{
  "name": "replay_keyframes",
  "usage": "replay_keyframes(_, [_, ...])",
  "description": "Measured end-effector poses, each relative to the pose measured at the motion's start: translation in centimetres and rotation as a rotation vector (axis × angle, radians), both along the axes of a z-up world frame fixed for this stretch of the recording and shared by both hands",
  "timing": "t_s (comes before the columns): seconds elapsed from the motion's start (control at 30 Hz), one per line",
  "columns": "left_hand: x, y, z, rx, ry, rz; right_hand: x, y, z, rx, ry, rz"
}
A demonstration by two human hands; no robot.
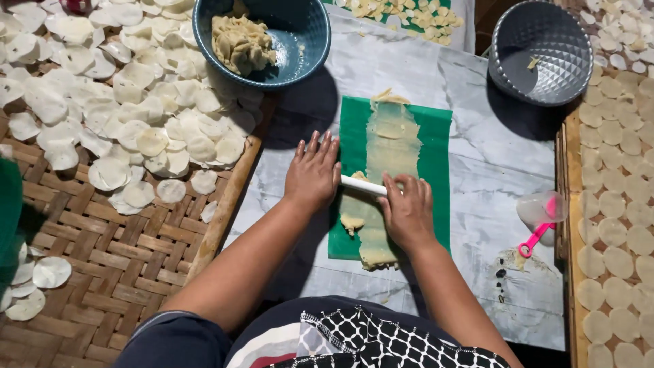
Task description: Rolling out a small dough disc into a very thin sheet using a rolling pin
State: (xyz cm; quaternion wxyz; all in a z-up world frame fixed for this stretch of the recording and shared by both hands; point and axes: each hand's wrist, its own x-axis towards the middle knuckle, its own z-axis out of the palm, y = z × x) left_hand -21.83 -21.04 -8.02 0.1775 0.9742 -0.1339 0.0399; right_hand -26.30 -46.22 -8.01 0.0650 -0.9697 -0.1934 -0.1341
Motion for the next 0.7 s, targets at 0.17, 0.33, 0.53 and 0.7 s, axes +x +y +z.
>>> replay_keyframes(0.17, [-0.6, -0.5, 1.4, 0.053, 0.006, 0.04, 0.1, 2.7, 2.2, 0.006, 0.153, -0.057])
replay_keyframes(0.33, [-3.0, -0.4, 0.5, 0.059, 0.043, -0.007, -2.3, 2.2, 1.5, 0.028, 0.247, -0.078])
replay_keyframes(0.53, [3.3, -1.2, -1.1, 0.097, 0.028, 0.08, 4.4, 2.4, -0.2, -0.034, 0.213, -0.168])
replay_keyframes(0.7, [-0.1, -0.2, -0.2, 0.036, -0.055, 0.025, 1.6, 0.8, -1.4, 0.073, 0.136, -0.064])
